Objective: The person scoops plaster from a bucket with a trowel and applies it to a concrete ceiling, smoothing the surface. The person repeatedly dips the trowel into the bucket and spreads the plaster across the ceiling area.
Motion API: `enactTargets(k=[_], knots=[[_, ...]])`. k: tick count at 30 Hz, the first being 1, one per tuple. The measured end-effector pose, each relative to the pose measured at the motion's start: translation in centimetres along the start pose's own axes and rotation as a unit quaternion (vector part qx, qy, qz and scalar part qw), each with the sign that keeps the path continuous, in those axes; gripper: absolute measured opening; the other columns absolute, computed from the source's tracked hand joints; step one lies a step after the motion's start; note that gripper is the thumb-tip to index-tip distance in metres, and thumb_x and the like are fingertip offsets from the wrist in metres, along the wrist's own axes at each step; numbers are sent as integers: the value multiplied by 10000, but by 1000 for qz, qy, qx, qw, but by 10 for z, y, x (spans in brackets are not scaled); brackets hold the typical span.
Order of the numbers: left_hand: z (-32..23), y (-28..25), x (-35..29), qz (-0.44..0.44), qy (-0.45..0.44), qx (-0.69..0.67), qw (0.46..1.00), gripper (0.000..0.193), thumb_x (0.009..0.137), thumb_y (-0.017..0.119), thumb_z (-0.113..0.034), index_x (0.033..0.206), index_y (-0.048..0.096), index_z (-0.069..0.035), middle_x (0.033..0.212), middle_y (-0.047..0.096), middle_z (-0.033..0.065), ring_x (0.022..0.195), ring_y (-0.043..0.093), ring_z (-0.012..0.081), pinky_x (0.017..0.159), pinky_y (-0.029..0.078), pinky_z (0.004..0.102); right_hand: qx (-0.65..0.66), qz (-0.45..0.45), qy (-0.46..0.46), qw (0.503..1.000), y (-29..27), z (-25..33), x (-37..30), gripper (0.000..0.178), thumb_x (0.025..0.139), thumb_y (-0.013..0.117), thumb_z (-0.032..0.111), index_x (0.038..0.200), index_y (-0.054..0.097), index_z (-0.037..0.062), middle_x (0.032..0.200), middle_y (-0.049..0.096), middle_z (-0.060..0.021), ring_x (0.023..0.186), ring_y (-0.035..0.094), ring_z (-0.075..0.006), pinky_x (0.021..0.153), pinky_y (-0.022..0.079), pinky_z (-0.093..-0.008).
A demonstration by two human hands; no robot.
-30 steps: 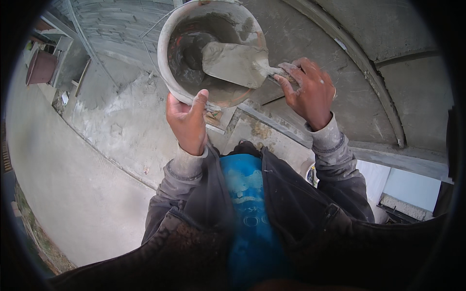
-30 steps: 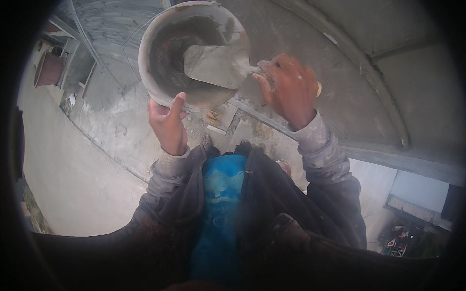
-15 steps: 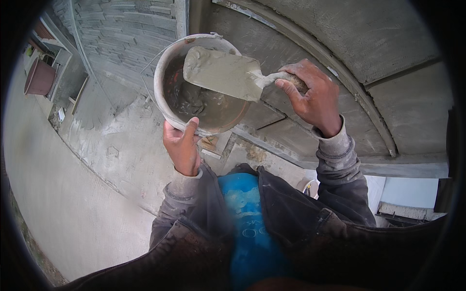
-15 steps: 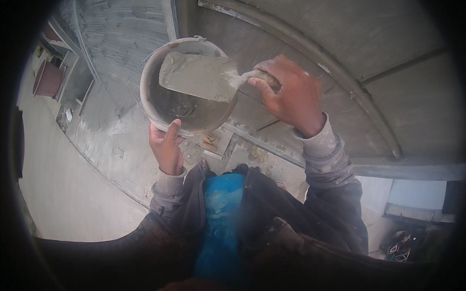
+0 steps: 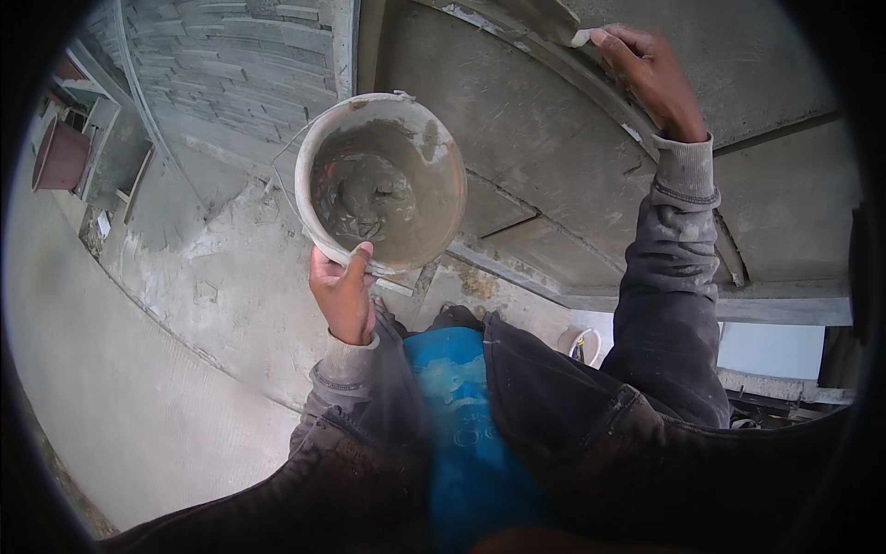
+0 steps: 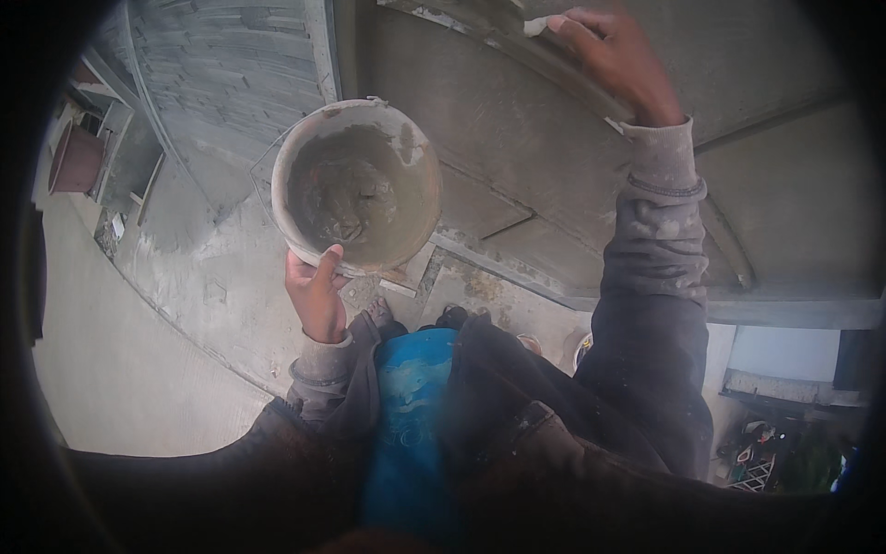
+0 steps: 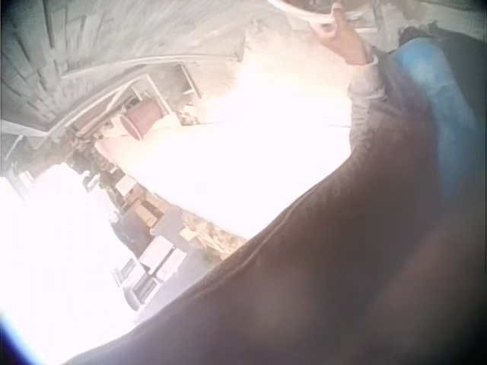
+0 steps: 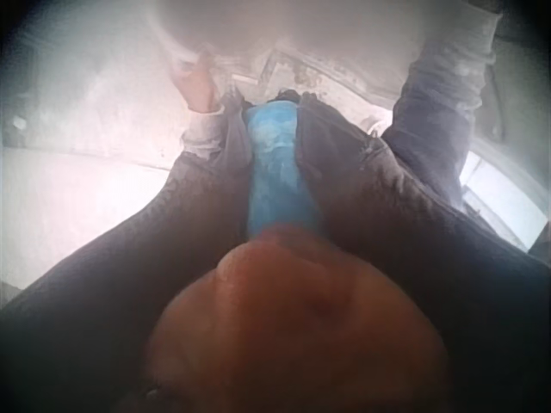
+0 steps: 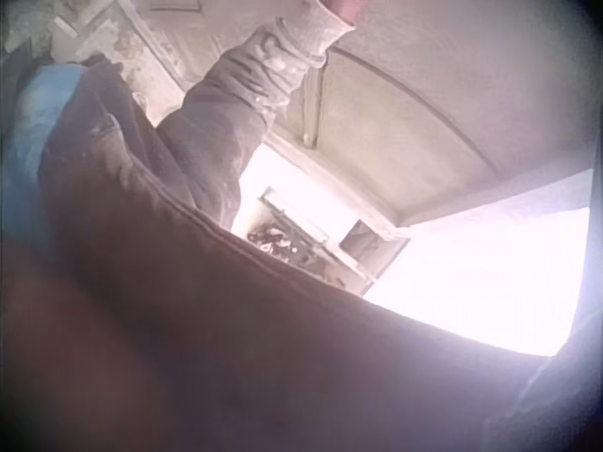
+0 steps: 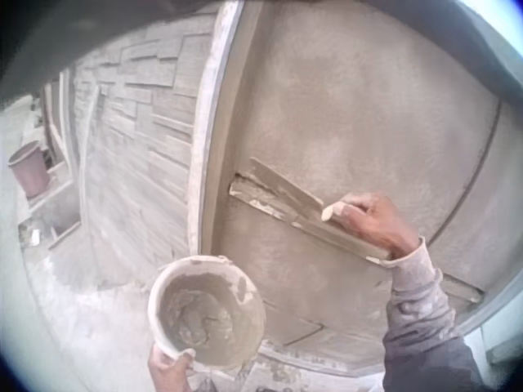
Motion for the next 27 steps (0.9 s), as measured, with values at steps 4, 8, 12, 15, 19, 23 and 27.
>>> enactTargets(k=[4,8,12,15,19,23,27], knots=[[-6,4,2,3,-2,-38,999,375,875,680,68,1225,558,13,1071,673,93,859,658,123,645,523,225,-111,-47,-34,992,-7,10,-9,419,928,669,449,1070,748,63,848,728,-138,765,687,-271,729,518,-376],[-9,-1,4,25,-10,-20,999,385,873,675,72,1232,550,13,1094,664,97,874,656,123,644,518,219,-220,-117,-61,967,29,12,-5,439,920,689,472,1103,739,76,970,739,-149,856,711,-325,759,541,-391],[-11,2,4,38,-15,-15,999,380,875,673,71,1230,550,11,1092,664,96,873,653,118,647,515,216,-189,-177,-53,964,60,-1,13,426,904,671,497,1094,745,123,932,744,-154,880,705,-380,767,555,-450],[-13,-3,6,40,-24,19,999,381,879,668,73,1234,547,7,1102,664,101,894,659,128,672,528,225,-182,-131,8,975,71,-2,29,426,908,660,499,1112,742,134,963,742,-158,892,700,-388,767,553,-457],[-16,-6,8,46,-32,0,998,391,889,653,83,1255,533,15,1136,660,123,950,675,166,748,567,265,-184,-143,4,972,79,-4,42,434,939,654,485,1121,732,99,978,733,-167,871,698,-383,751,544,-426],[-15,-7,9,50,-36,-9,998,401,895,648,88,1271,523,26,1155,656,138,982,681,189,792,587,295,-168,-159,10,973,74,-13,37,416,929,644,483,1112,730,120,973,737,-157,901,695,-390,770,546,-450],[-16,-8,8,43,-39,-6,998,404,894,654,86,1272,523,27,1164,653,141,977,678,187,791,585,296,-189,-176,68,964,53,-11,6,385,925,652,460,1099,725,125,984,739,-142,912,697,-384,781,547,-455]])
Point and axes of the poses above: each hand's wrist, its own x-axis towards the middle knuckle, its own y-axis out of the palm, z = x × y, the point moved 4 cm from there along x, towards the middle knuckle
